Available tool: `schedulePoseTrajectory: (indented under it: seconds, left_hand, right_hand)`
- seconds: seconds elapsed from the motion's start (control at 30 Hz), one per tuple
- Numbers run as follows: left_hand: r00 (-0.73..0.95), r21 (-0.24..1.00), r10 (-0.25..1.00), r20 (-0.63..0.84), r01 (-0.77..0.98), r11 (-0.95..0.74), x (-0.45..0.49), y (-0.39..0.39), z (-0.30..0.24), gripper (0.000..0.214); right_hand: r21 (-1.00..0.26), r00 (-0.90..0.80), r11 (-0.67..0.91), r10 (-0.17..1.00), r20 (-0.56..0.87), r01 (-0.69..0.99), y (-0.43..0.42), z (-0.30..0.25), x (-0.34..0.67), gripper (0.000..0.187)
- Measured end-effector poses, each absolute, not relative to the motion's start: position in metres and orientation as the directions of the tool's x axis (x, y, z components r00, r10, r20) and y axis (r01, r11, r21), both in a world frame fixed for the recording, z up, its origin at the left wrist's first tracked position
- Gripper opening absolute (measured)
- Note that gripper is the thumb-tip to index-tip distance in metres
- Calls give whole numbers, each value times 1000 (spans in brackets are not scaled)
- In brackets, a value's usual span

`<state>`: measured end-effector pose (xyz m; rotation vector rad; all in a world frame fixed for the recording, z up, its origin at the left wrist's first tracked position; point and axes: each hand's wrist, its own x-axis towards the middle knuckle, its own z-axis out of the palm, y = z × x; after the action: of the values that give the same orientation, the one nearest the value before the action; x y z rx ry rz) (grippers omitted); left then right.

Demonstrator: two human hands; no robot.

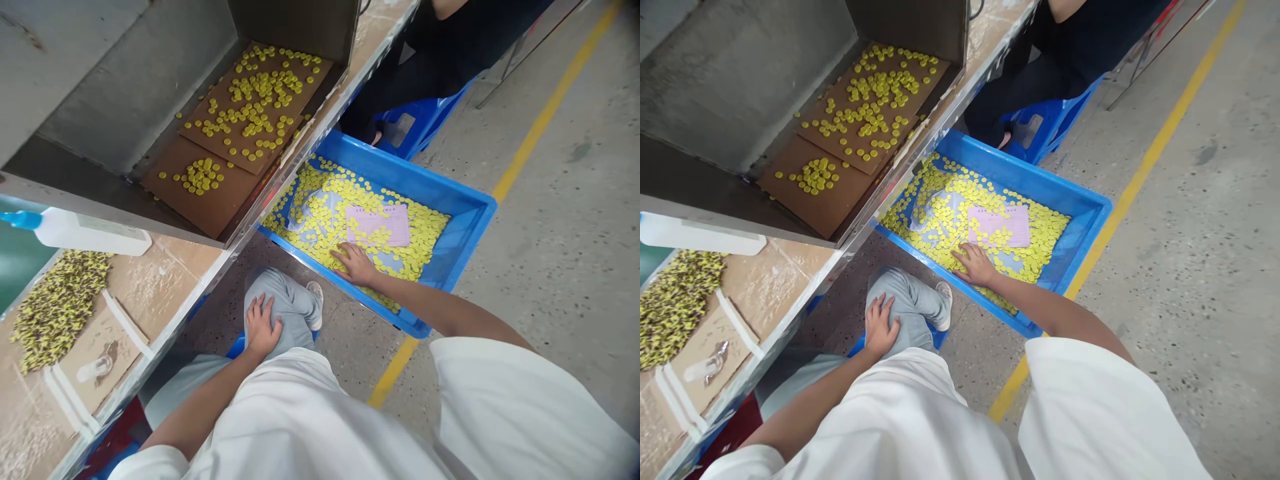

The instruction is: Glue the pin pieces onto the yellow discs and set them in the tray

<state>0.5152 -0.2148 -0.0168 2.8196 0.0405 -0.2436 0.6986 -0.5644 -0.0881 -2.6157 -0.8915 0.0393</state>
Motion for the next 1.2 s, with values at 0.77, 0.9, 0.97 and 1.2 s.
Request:
schedulePoseTrajectory:
  seconds: [0.77,0.9,0.97,1.2]
  left_hand:
    - [985,313,26,-173,80,-946,513,-214,-15,57]
    - [984,320,18,-175,75,-944,513,-217,-13,57]
    - [985,326,13,-173,69,-943,513,-217,-12,57]
    - [985,329,25,-169,80,-941,514,-218,-11,56]
  right_hand:
    - [-257,860,-833,509,-11,490,-609,-64,653,61]
    - [-232,924,-904,379,-49,359,-615,-76,640,81]
    - [-232,938,-917,344,-48,324,-609,-84,641,85]
    - [-274,897,-862,443,1,426,-592,-89,658,75]
